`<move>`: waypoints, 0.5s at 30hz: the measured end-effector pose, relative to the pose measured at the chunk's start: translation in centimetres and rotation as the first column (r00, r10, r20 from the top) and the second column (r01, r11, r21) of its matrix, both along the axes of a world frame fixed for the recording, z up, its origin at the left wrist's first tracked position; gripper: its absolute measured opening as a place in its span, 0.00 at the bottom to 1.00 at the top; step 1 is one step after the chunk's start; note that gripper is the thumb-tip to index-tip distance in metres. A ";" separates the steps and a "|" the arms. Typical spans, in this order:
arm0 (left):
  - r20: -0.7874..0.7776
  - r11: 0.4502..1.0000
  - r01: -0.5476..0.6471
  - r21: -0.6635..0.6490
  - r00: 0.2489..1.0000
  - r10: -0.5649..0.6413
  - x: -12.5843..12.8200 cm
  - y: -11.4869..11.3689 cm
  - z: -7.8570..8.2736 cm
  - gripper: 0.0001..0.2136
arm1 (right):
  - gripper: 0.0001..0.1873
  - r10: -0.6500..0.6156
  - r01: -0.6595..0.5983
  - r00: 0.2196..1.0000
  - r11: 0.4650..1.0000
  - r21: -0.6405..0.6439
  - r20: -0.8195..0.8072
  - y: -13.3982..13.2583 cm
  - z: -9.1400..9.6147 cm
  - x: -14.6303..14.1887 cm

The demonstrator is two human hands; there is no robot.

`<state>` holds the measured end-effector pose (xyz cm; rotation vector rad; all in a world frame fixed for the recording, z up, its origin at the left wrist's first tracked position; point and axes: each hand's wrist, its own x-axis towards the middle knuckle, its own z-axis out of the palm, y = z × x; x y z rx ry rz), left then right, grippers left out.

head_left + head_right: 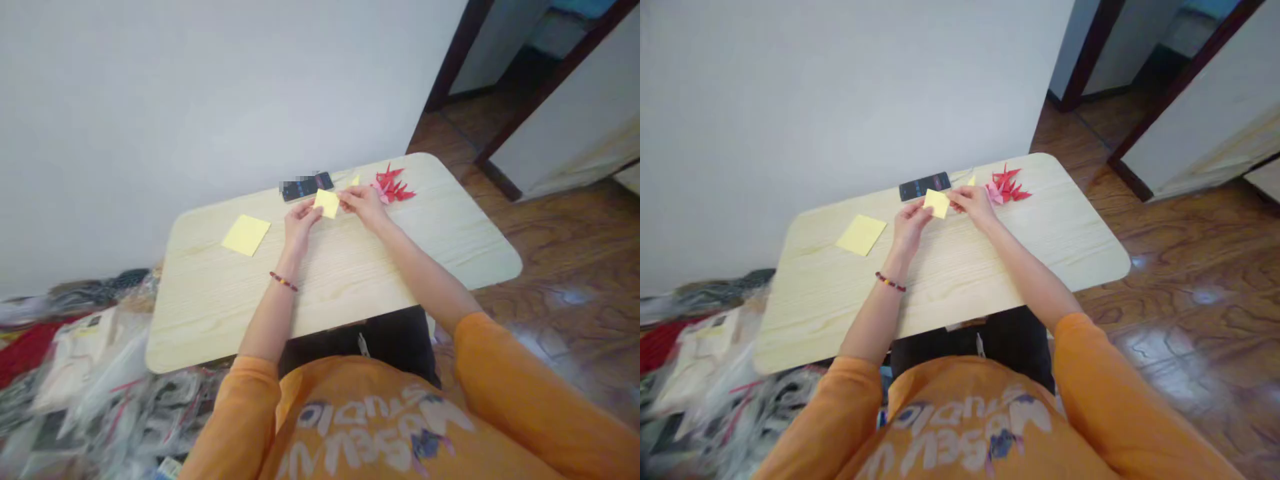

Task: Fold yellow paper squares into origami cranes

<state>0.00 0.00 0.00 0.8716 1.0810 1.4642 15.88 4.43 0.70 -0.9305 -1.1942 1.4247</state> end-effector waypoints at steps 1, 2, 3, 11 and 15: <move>-0.027 1.000 0.026 -0.016 0.999 -0.027 0.0 -0.1 0.1 0.15 | 0.16 -0.005 0.005 1.000 1.000 0.008 0.013 0.0 0.0 -0.1; -0.046 0.998 0.046 -0.032 0.998 -0.048 0.1 -0.2 0.1 0.14 | 0.17 -0.010 0.009 1.000 1.000 0.014 0.021 0.0 0.0 -0.2; -0.055 0.997 0.061 -0.046 0.996 -0.063 0.1 -0.3 0.2 0.14 | 0.17 -0.013 0.013 1.000 1.000 0.017 0.023 0.0 0.0 -0.3; 0.071 0.992 0.029 -0.120 0.997 -0.020 0.3 -0.3 -0.1 0.15 | 0.16 0.011 -0.011 1.000 1.000 -0.001 -0.008 -1.1 0.6 -1.1; 0.013 0.988 0.052 -0.145 0.999 -0.051 0.3 -0.2 -0.1 0.15 | 0.11 -0.014 0.013 0.997 1.000 0.011 0.070 -1.0 0.6 -1.1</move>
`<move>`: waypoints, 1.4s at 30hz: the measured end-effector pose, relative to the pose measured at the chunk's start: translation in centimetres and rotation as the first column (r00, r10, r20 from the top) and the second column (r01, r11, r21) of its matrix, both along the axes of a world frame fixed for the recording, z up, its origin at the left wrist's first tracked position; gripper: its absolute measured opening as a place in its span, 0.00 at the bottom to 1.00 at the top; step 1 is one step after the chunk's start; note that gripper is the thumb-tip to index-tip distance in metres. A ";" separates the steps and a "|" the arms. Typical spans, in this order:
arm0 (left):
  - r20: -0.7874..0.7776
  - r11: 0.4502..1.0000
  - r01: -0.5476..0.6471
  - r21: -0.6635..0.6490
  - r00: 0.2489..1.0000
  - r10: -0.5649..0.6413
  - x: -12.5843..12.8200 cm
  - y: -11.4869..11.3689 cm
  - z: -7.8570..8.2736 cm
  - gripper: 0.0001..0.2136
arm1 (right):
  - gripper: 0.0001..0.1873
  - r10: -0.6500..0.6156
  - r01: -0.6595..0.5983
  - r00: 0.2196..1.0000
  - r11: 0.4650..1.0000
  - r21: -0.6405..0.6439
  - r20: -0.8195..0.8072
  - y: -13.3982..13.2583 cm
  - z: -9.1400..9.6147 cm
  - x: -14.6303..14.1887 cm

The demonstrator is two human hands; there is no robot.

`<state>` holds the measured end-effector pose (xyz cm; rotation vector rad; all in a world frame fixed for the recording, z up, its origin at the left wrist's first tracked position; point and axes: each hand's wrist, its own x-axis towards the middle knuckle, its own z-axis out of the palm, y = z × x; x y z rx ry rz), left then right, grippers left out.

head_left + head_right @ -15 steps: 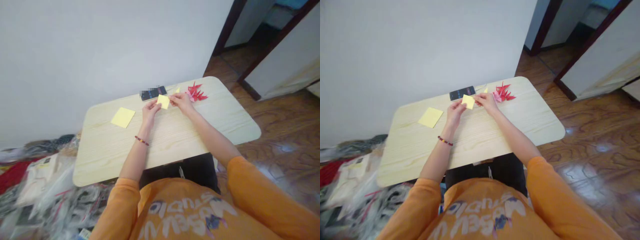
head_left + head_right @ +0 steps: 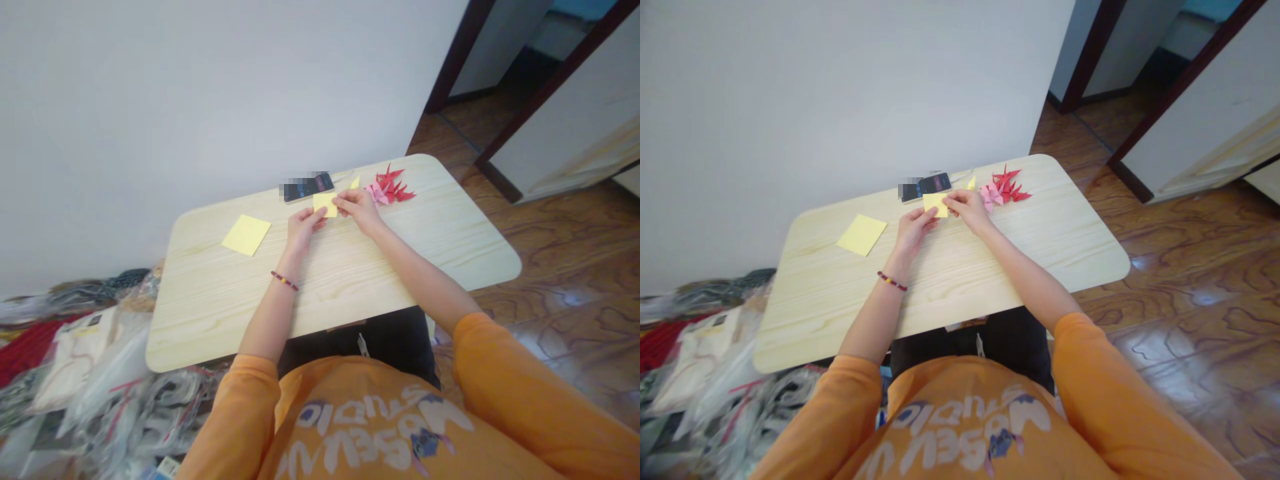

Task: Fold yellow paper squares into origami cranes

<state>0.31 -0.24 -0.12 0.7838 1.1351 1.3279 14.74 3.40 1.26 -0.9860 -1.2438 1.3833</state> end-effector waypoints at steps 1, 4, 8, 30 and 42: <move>-0.019 1.000 0.009 -0.005 1.000 -0.009 0.0 0.0 0.0 0.15 | 0.10 -0.017 0.017 1.000 1.000 0.002 0.003 0.1 0.0 0.1; -0.055 1.000 0.028 -0.008 0.998 -0.029 -0.1 0.0 0.2 0.15 | 0.11 -0.081 0.081 0.997 0.997 -0.001 0.004 0.6 -0.2 0.3; -0.060 0.997 0.072 0.011 0.996 -0.071 -0.5 0.0 0.3 0.13 | 0.12 -0.100 0.100 0.995 0.995 -0.001 0.024 0.9 -0.6 0.3; 0.115 0.984 -0.150 -0.098 0.980 0.161 -0.4 0.6 -0.4 0.07 | 0.17 0.117 -0.110 0.993 0.970 -0.215 0.022 -0.4 -0.1 0.3; 0.100 0.986 -0.143 -0.086 0.983 0.151 -0.5 0.6 -0.5 0.08 | 0.15 0.115 -0.112 0.993 0.990 -0.086 0.031 -0.2 -0.5 0.2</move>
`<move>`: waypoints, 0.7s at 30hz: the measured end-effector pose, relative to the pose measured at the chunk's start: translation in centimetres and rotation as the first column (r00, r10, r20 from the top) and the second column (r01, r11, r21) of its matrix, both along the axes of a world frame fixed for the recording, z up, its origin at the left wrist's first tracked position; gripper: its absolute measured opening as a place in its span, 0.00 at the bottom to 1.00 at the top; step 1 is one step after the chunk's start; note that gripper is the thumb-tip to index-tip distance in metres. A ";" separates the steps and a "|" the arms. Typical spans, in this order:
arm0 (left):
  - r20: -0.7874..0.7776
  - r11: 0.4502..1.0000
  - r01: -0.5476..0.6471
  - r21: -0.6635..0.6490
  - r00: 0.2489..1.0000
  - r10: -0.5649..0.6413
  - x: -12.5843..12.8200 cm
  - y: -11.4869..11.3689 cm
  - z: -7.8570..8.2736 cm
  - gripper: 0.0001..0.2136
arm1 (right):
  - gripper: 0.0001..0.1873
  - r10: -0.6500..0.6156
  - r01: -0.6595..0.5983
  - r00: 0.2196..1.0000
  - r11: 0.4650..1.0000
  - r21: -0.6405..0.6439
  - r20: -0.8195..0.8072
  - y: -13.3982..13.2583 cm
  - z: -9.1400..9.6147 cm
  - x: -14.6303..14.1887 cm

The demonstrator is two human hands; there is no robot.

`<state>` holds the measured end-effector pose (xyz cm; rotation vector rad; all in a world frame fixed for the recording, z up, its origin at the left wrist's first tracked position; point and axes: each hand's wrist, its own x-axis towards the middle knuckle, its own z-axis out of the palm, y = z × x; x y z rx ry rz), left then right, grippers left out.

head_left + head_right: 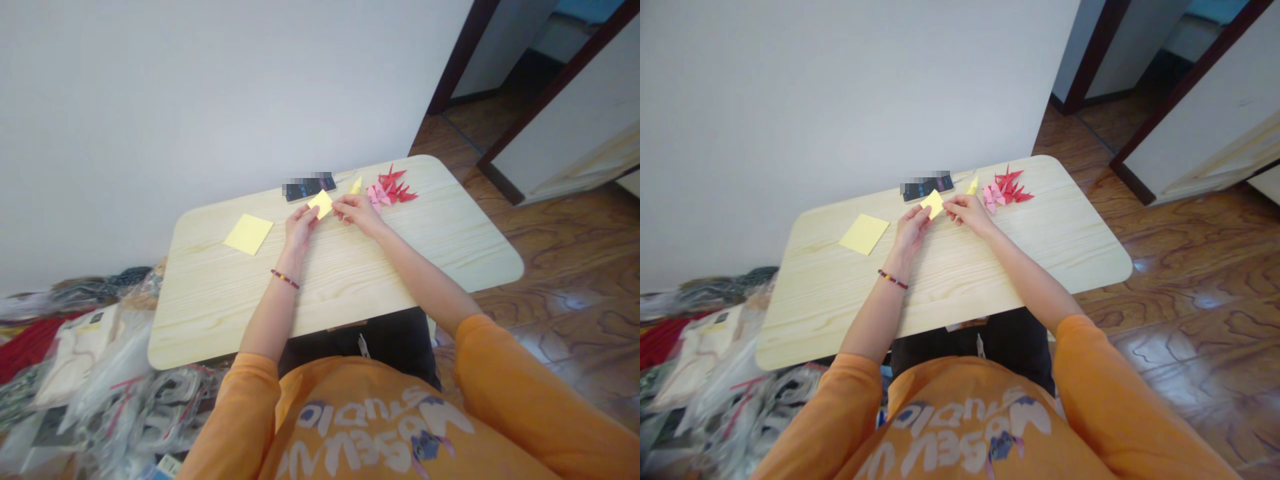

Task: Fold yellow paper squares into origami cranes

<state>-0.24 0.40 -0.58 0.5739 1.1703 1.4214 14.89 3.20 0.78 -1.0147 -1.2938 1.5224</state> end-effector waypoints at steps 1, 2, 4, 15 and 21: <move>-0.011 1.000 0.009 0.006 1.000 -0.009 0.0 0.0 0.0 0.08 | 0.15 0.009 -0.009 1.000 1.000 -0.001 0.003 0.0 0.0 0.0; -0.026 1.000 0.021 0.011 0.999 -0.021 0.1 -0.1 0.0 0.09 | 0.15 0.018 -0.018 1.000 1.000 0.002 0.011 -0.1 0.1 0.0; -0.056 0.999 0.046 0.017 0.997 -0.045 0.3 -0.2 0.0 0.10 | 0.15 0.047 -0.048 0.998 0.999 0.019 0.038 -0.2 0.1 -0.1; -0.041 0.995 -0.068 0.073 0.997 0.071 0.9 -0.2 0.2 0.14 | 0.19 0.051 -0.053 0.988 0.999 0.011 0.143 0.0 0.3 0.1; -0.004 0.996 -0.073 0.053 0.997 0.073 0.8 0.0 0.3 0.08 | 0.22 0.089 -0.093 0.991 0.995 0.035 0.102 0.4 -0.1 0.3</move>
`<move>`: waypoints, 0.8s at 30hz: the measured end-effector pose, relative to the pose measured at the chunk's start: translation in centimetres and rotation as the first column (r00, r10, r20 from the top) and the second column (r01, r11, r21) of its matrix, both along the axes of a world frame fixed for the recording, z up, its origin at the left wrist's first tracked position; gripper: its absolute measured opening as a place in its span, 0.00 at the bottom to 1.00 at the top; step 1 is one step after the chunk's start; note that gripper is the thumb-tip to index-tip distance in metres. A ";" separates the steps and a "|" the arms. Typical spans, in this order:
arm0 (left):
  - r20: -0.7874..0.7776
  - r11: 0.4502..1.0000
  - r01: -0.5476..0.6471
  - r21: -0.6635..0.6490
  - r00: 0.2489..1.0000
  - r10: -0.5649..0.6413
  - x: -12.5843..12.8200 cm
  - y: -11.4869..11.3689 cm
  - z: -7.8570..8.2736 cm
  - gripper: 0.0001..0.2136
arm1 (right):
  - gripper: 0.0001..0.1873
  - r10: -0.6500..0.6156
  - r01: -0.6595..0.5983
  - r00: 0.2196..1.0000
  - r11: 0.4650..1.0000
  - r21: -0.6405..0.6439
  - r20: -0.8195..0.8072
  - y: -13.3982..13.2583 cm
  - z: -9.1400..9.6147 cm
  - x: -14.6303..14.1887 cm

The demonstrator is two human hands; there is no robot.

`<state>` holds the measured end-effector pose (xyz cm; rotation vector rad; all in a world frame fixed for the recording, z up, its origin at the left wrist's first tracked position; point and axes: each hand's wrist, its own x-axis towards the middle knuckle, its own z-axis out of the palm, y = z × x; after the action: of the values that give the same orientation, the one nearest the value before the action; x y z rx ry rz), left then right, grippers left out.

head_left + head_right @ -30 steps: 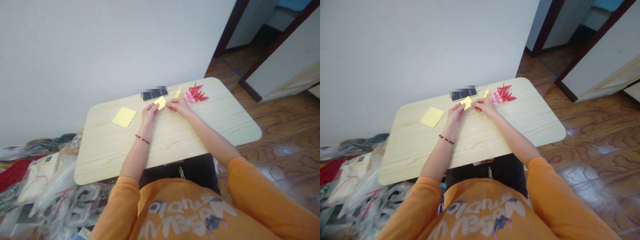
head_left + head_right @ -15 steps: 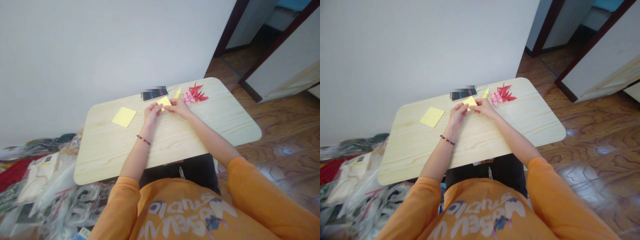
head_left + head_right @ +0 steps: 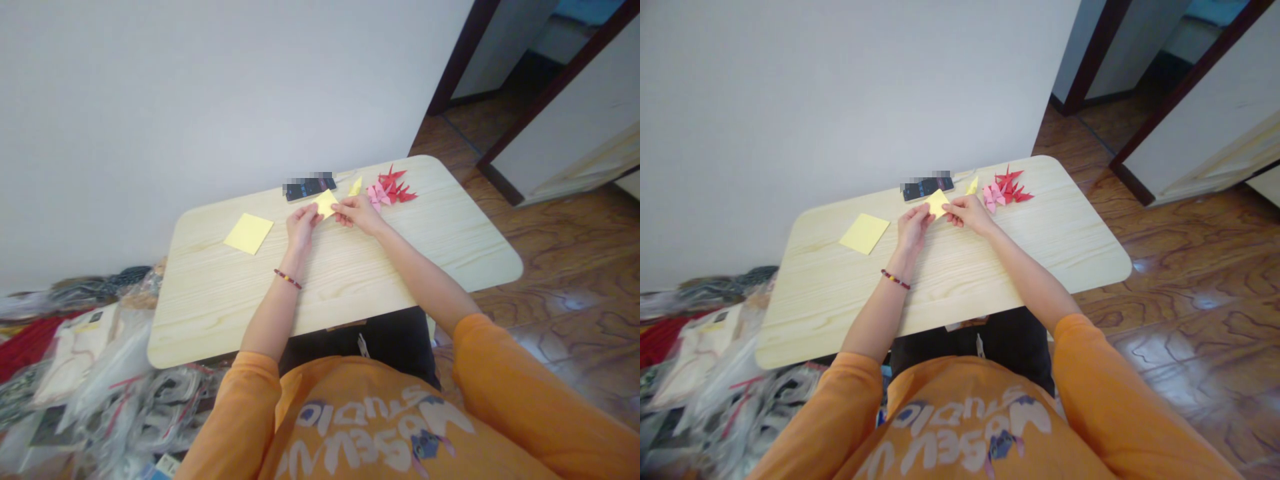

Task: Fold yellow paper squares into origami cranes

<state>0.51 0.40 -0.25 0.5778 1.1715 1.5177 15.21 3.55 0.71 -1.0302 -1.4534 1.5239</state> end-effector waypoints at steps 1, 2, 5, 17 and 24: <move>-0.009 1.000 0.004 -0.002 1.000 -0.004 -0.1 0.0 0.0 0.08 | 0.21 -0.013 0.013 1.000 1.000 0.001 0.014 0.0 -0.1 0.0; -0.015 1.000 0.008 -0.001 1.000 -0.008 -0.2 0.1 0.0 0.08 | 0.21 -0.029 0.029 0.999 1.000 0.005 0.027 0.0 -0.1 0.1; 0.008 0.999 0.046 0.005 0.999 -0.046 -0.4 0.0 0.1 0.06 | 0.20 -0.098 0.096 0.995 0.995 0.037 0.037 0.0 -0.3 0.1; -0.090 0.982 0.170 0.076 0.982 -0.163 0.2 -0.4 -0.8 0.15 | 0.16 -0.197 0.210 0.976 0.963 0.171 -0.088 0.1 -0.9 -0.1; -0.058 0.985 0.158 0.063 0.986 -0.155 0.3 -0.3 -0.5 0.07 | 0.10 -0.316 0.252 0.946 0.858 0.447 0.074 -0.2 -1.1 -0.1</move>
<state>0.83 0.09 -0.77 0.7423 1.0914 1.4189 15.10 3.37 -0.39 -1.0382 -1.5653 0.8730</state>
